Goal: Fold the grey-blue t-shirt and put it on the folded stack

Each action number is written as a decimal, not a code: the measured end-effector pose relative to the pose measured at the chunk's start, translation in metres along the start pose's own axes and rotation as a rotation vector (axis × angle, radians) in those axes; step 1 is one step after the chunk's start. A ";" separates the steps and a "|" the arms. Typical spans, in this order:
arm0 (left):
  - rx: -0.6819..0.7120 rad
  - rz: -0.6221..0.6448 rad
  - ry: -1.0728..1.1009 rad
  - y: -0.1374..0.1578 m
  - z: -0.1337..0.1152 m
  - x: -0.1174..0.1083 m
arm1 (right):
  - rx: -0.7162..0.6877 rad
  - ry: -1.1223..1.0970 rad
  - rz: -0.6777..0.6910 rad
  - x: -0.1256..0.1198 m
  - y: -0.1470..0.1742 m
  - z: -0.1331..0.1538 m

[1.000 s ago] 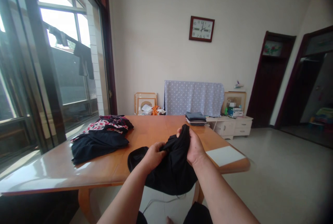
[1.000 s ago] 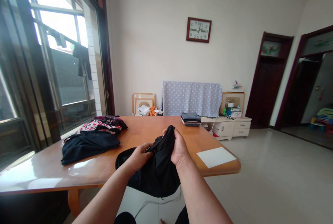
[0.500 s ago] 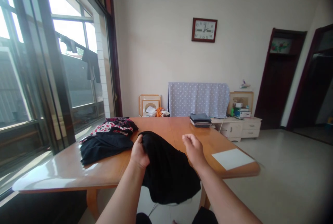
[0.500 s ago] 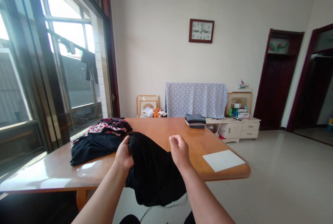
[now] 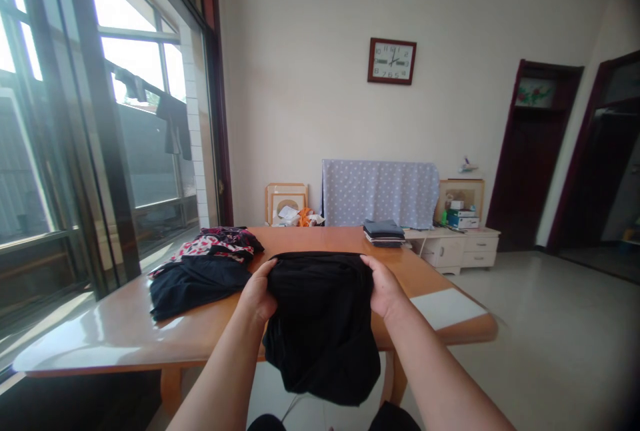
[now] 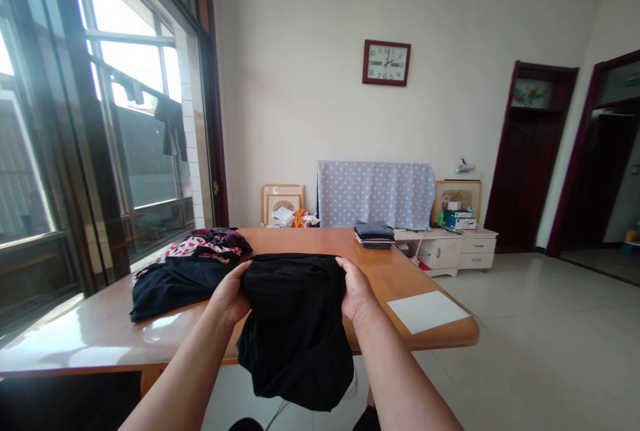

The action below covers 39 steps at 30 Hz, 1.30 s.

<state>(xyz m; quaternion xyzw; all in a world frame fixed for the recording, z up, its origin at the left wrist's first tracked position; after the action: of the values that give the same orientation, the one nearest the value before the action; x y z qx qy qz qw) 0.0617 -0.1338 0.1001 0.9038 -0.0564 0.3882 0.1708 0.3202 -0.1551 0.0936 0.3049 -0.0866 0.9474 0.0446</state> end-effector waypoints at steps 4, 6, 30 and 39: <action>0.246 -0.121 -0.288 -0.004 0.012 0.001 | 0.040 -0.158 0.051 0.006 0.000 0.009; 0.445 -0.205 -0.471 0.001 0.021 0.006 | -0.002 -0.189 0.018 0.008 0.000 0.010; 0.487 -0.155 -0.209 -0.020 -0.031 0.002 | -0.323 -0.050 -0.203 -0.033 -0.055 0.072; 0.205 -0.024 0.021 -0.028 -0.034 0.018 | -0.472 0.411 -0.240 -0.020 -0.069 0.058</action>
<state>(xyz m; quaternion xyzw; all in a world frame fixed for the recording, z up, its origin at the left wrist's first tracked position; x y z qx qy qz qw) 0.0578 -0.0952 0.1275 0.9131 -0.0035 0.3994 0.0825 0.3795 -0.0994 0.1376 0.0970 -0.2563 0.9308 0.2419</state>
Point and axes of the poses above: each hand's wrist, its own y-axis away from the middle knuckle, its own x-axis out of the palm, z = x × y, the point moved 2 cm from there along -y, towards the middle knuckle, and after that the axes turned 13 degrees about -x, right-handed, at the moved point
